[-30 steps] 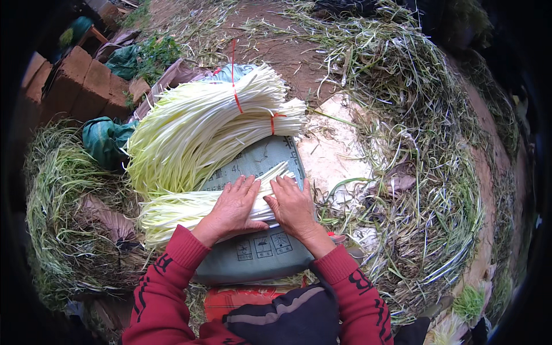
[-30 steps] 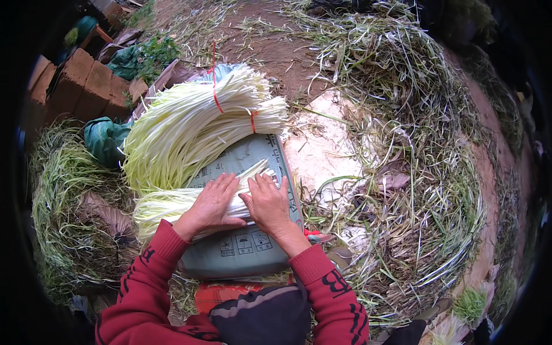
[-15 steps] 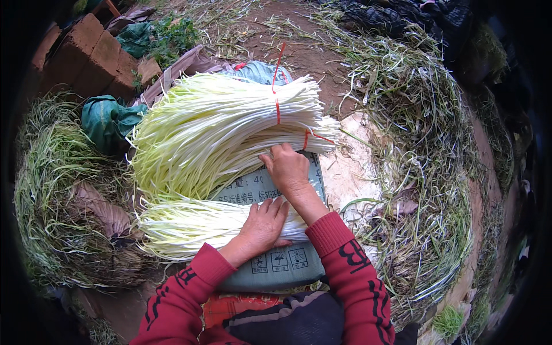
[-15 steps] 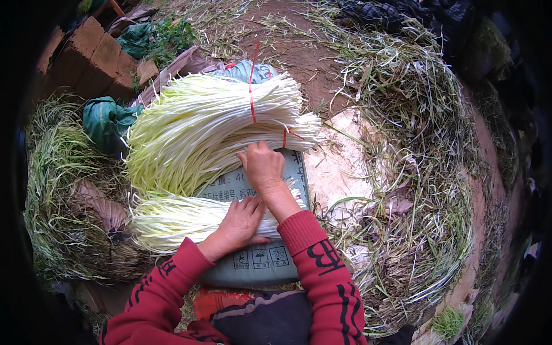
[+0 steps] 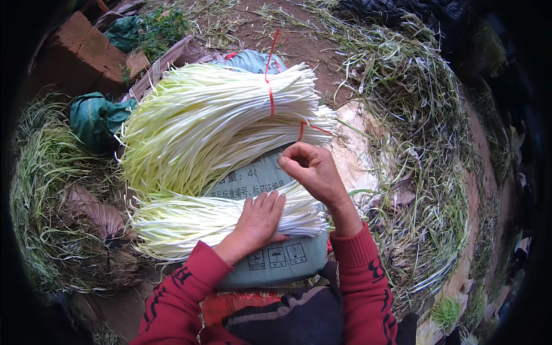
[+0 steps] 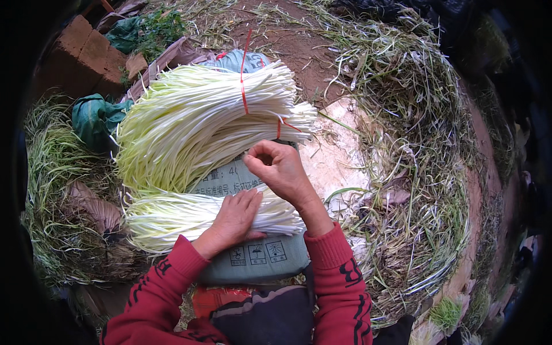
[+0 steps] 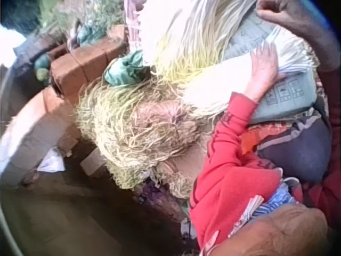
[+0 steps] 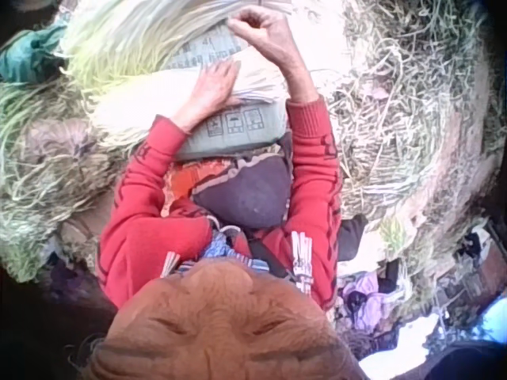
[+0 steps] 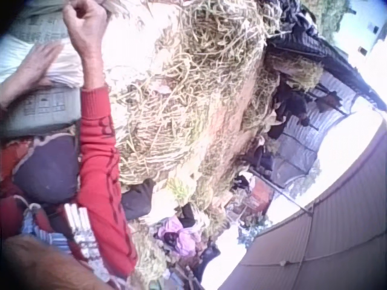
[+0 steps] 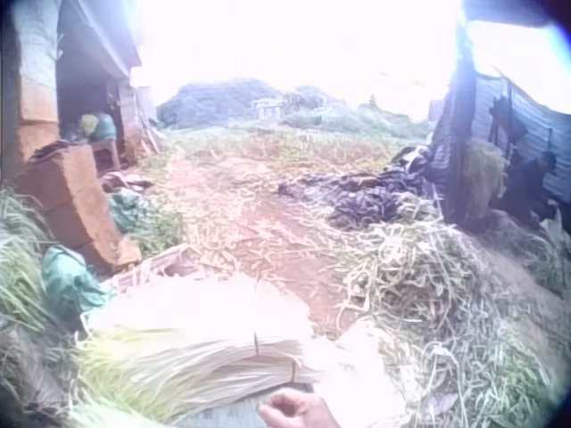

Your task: The person sits on the ground and sorts long, pale plant stalks from a large pile, aligning them into bundles and placing them on a nearby container. The hands repeatedly pick, align, and set down stalks while other workers are visible in the background.

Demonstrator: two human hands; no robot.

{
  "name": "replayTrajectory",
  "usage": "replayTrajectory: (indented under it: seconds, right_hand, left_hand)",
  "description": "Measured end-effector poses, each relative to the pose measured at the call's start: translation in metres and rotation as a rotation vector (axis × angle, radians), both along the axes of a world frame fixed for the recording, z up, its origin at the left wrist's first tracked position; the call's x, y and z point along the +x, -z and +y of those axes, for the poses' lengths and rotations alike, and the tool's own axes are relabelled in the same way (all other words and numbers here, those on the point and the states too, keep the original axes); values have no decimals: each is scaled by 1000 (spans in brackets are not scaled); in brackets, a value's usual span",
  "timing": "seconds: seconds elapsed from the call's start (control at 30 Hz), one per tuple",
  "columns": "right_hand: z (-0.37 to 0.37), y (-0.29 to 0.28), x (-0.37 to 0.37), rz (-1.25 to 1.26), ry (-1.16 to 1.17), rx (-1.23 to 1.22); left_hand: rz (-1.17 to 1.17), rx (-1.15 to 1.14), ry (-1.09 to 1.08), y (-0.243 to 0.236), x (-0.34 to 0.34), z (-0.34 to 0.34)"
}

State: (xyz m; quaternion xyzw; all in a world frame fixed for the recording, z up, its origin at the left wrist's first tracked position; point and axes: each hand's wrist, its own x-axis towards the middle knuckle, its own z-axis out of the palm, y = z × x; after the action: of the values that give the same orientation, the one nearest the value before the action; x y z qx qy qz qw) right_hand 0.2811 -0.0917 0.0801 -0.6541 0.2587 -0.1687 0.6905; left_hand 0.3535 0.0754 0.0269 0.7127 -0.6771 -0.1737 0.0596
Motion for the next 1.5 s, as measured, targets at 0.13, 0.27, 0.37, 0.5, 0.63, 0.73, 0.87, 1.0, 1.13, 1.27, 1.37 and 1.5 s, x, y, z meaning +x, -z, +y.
replayTrajectory:
  seconds: [0.13, 0.27, 0.37, 0.5, 0.63, 0.73, 0.87, 1.0, 1.13, 1.27, 1.37, 1.5]
  right_hand:
    - [-4, 0, -145, 84, 592, -175]
    - [29, 76, -247, 658, 632, -395]
    - [47, 92, -229, 565, 631, -436]
    - [57, 75, -165, 303, 561, -434]
    - [56, 78, -116, 150, 542, -300]
    - [77, 100, -121, 225, 281, -269]
    - [99, 106, -164, 109, 570, -395]
    - [140, 115, -295, 235, 1070, -5]
    - [177, 154, -436, 367, 1458, -133]
    - [169, 132, -526, 421, 1739, -93]
    - [141, 121, -559, 478, 1714, -210]
    - [105, 133, -599, 650, 1578, -207]
  left_hand:
    - [65, -66, -7, 1, -1, 2]
    - [115, -125, 38, -3, -5, -7]
    - [214, -40, 73, -1, 6, -9]
    - [35, 235, 53, -30, 9, -18]
    - [-15, 120, 101, -12, 6, -27]
    - [193, 26, 142, 0, -4, -30]
    - [194, 15, 54, 20, 16, -10]
    - [294, -16, 72, 19, 19, -12]
    - [121, 94, 109, 12, 13, -27]
    - [-223, 466, 92, -8, 24, -52]
    - [-263, 656, 118, -31, 51, -81]
    - [-324, 265, 335, -86, -56, -169]
